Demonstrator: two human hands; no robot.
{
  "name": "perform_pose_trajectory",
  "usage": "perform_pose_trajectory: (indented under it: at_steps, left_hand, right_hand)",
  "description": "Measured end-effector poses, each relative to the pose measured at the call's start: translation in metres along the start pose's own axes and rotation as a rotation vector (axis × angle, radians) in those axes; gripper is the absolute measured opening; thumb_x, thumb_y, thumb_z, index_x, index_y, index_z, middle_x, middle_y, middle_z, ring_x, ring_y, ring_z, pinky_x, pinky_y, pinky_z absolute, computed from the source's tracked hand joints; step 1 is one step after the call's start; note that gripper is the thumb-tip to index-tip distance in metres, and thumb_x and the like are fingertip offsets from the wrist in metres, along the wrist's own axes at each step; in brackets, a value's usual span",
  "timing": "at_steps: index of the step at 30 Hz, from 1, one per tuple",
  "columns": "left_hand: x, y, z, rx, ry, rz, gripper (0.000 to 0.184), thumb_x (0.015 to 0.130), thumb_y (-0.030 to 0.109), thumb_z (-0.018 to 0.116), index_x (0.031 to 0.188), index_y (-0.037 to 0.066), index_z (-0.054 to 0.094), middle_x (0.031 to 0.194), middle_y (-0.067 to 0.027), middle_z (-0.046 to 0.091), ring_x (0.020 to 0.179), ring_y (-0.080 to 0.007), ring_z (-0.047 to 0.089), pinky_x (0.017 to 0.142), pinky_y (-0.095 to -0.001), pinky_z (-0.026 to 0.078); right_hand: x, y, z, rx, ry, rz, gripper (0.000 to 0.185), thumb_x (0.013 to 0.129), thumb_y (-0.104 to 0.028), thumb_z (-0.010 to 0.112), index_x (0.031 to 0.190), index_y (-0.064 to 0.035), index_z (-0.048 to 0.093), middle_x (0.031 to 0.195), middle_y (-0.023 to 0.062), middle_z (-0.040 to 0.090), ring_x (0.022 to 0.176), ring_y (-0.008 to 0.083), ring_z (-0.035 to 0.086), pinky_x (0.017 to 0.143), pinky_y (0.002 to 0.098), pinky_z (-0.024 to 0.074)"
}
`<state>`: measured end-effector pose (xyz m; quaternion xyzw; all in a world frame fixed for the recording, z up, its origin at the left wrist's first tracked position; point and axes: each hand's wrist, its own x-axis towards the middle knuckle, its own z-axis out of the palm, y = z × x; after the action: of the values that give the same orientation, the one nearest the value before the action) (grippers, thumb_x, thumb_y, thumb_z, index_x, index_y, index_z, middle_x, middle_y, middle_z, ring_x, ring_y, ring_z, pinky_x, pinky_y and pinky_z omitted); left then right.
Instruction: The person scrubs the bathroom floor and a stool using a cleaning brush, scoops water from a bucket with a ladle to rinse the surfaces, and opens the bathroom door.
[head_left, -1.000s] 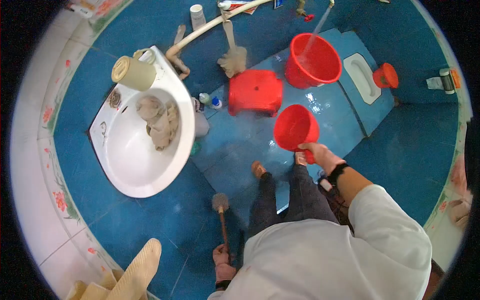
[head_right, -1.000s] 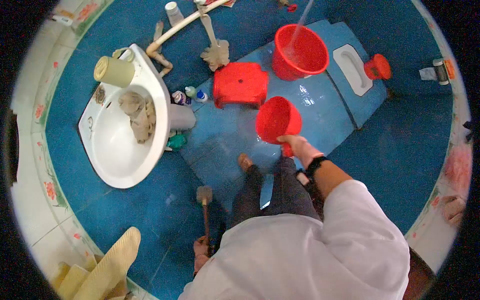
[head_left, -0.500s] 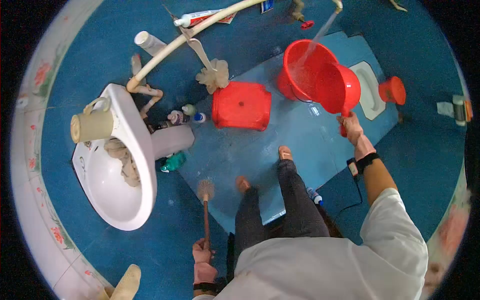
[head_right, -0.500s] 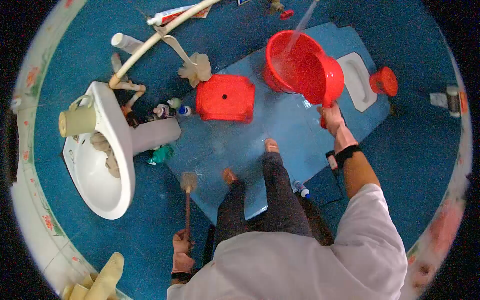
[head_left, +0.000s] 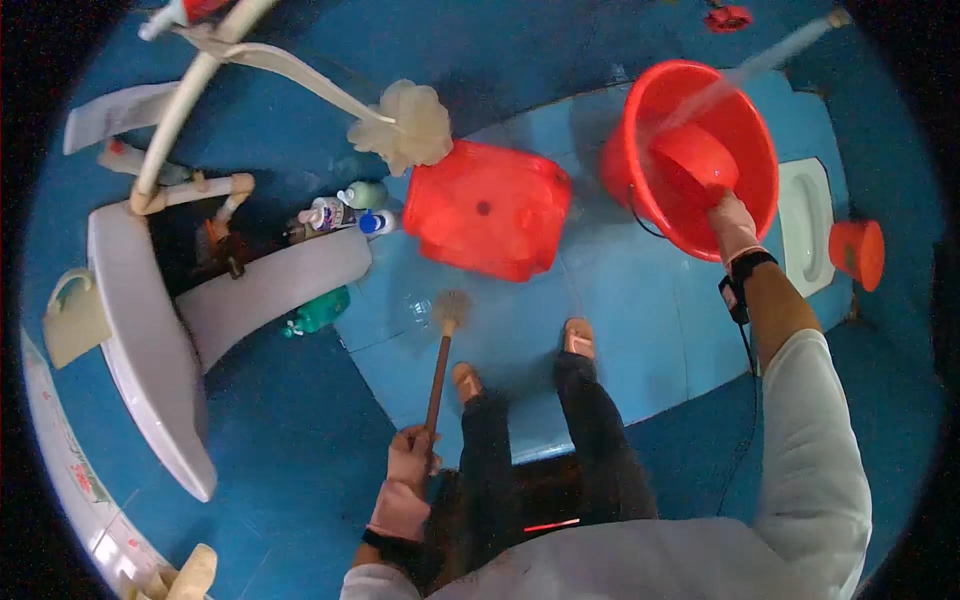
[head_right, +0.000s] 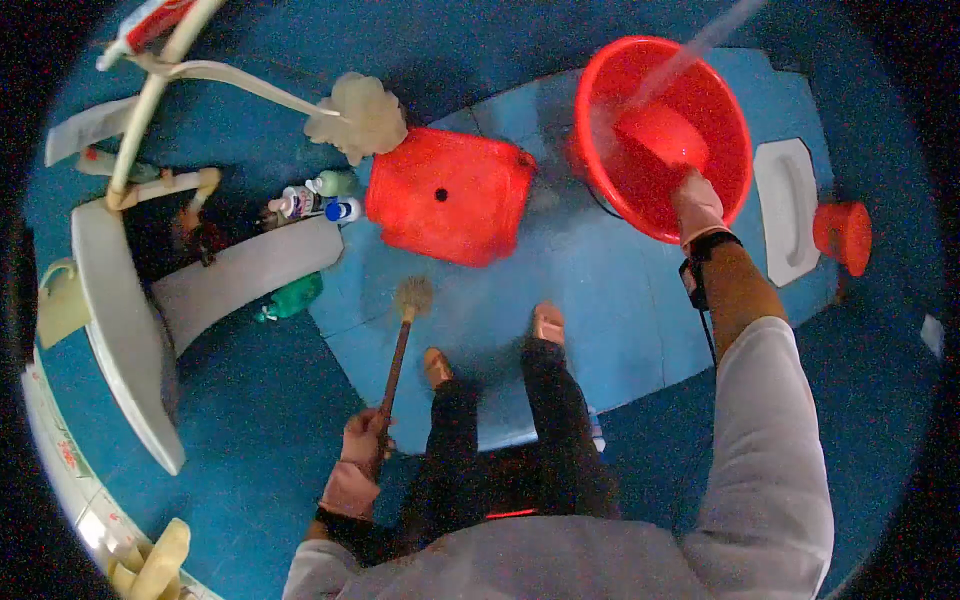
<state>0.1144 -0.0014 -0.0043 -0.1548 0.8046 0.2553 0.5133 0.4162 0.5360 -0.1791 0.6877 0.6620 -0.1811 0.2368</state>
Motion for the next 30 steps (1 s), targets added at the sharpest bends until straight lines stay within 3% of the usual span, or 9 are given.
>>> perform_pose_trajectory:
  at_steps: [6, 10, 11, 13, 15, 17, 20, 23, 30]
  left_hand:
    - [0.075, 0.018, 0.08, 0.025, 0.025, 0.023, 0.025, 0.088, 0.018, 0.046, 0.108, 0.002, 0.051, 0.083, -0.0056, 0.059, 0.045, -0.0104, 0.048, 0.036, -0.024, 0.038]
    - [0.079, 0.015, 0.117, -0.103, 0.004, 0.064, 0.026, 0.089, 0.021, 0.045, 0.108, 0.005, 0.052, 0.082, -0.0032, 0.06, 0.047, -0.0094, 0.048, 0.036, -0.024, 0.037]
    - [0.078, 0.012, 0.123, -0.082, 0.024, 0.1, 0.025, 0.089, 0.021, 0.044, 0.107, 0.005, 0.053, 0.082, -0.0031, 0.061, 0.048, -0.0102, 0.05, 0.036, -0.0243, 0.039]
    - [0.082, 0.007, 0.135, -0.071, 0.022, 0.144, 0.021, 0.089, 0.018, 0.046, 0.103, 0.005, 0.054, 0.08, -0.0033, 0.059, 0.043, -0.01, 0.046, 0.034, -0.024, 0.036]
    - [0.082, 0.005, 0.141, -0.01, -0.003, 0.258, 0.02, 0.089, 0.016, 0.047, 0.103, 0.005, 0.055, 0.079, -0.0034, 0.058, 0.04, -0.0099, 0.045, 0.032, -0.0238, 0.035]
    - [0.086, 0.014, 0.149, 0.097, -0.057, 0.443, 0.021, 0.089, 0.014, 0.048, 0.105, 0.004, 0.055, 0.079, -0.0035, 0.059, 0.041, -0.0098, 0.046, 0.033, -0.0238, 0.036]
    - [0.086, 0.04, 0.153, 0.26, -0.159, 0.533, 0.031, 0.088, 0.02, 0.047, 0.115, 0.005, 0.052, 0.083, -0.0088, 0.062, 0.061, -0.0142, 0.058, 0.053, -0.0272, 0.046]
    - [0.068, 0.068, 0.158, 0.201, -0.159, 0.278, 0.029, 0.088, 0.02, 0.047, 0.113, 0.006, 0.053, 0.085, -0.0118, 0.063, 0.072, -0.0205, 0.061, 0.062, -0.0297, 0.048]
    - [0.098, 0.042, 0.146, 0.4, -0.019, 0.608, 0.026, 0.087, 0.021, 0.047, 0.109, 0.008, 0.055, 0.091, -0.0142, 0.062, 0.083, -0.0297, 0.06, 0.073, -0.0347, 0.047]
  right_hand:
    - [0.067, -0.011, 0.085, -0.125, -0.092, -0.153, 0.031, 0.08, -0.016, 0.046, 0.109, -0.0106, 0.056, 0.105, 0.0147, 0.058, 0.1, 0.0281, 0.055, 0.083, 0.0378, 0.0449]
    - [0.047, -0.037, 0.078, -0.566, -0.225, -0.593, 0.022, 0.078, -0.017, 0.054, 0.098, -0.0119, 0.061, 0.091, 0.0102, 0.063, 0.085, 0.0228, 0.061, 0.071, 0.0342, 0.049]
    - [0.041, -0.036, 0.07, -0.511, -0.266, -0.629, 0.02, 0.078, -0.018, 0.056, 0.096, -0.0123, 0.062, 0.088, 0.0091, 0.064, 0.081, 0.0215, 0.062, 0.069, 0.0333, 0.05]
    - [0.028, -0.019, 0.058, 0.429, -0.472, -0.283, 0.019, 0.079, -0.019, 0.058, 0.097, -0.0139, 0.063, 0.085, 0.0053, 0.062, 0.074, 0.0182, 0.06, 0.062, 0.0277, 0.0483]
    - [0.012, -0.015, 0.047, 1.039, -0.541, -0.005, 0.019, 0.078, -0.019, 0.06, 0.097, -0.0143, 0.062, 0.082, 0.0025, 0.06, 0.066, 0.015, 0.056, 0.056, 0.0228, 0.0459]
    - [-0.005, -0.013, 0.032, 1.323, -0.503, 0.159, 0.02, 0.077, -0.018, 0.063, 0.097, -0.0135, 0.061, 0.079, 0.0007, 0.057, 0.059, 0.012, 0.051, 0.05, 0.0186, 0.0428]
    - [-0.026, 0.0, 0.01, 1.469, -0.488, 0.257, 0.022, 0.076, -0.019, 0.064, 0.097, -0.0113, 0.061, 0.082, 0.0034, 0.058, 0.06, 0.0111, 0.052, 0.046, 0.0156, 0.0407]
    - [-0.022, 0.027, -0.001, 1.433, -0.575, 0.275, 0.029, 0.075, -0.021, 0.067, 0.099, -0.0108, 0.055, 0.077, 0.0046, 0.057, 0.055, 0.0079, 0.051, 0.039, 0.0137, 0.0375]
    - [-0.114, 0.076, -0.013, 1.603, -0.518, 0.176, 0.036, 0.077, -0.031, 0.064, 0.102, -0.0088, 0.049, 0.071, 0.0027, 0.054, 0.045, 0.0051, 0.047, 0.035, 0.0124, 0.0351]
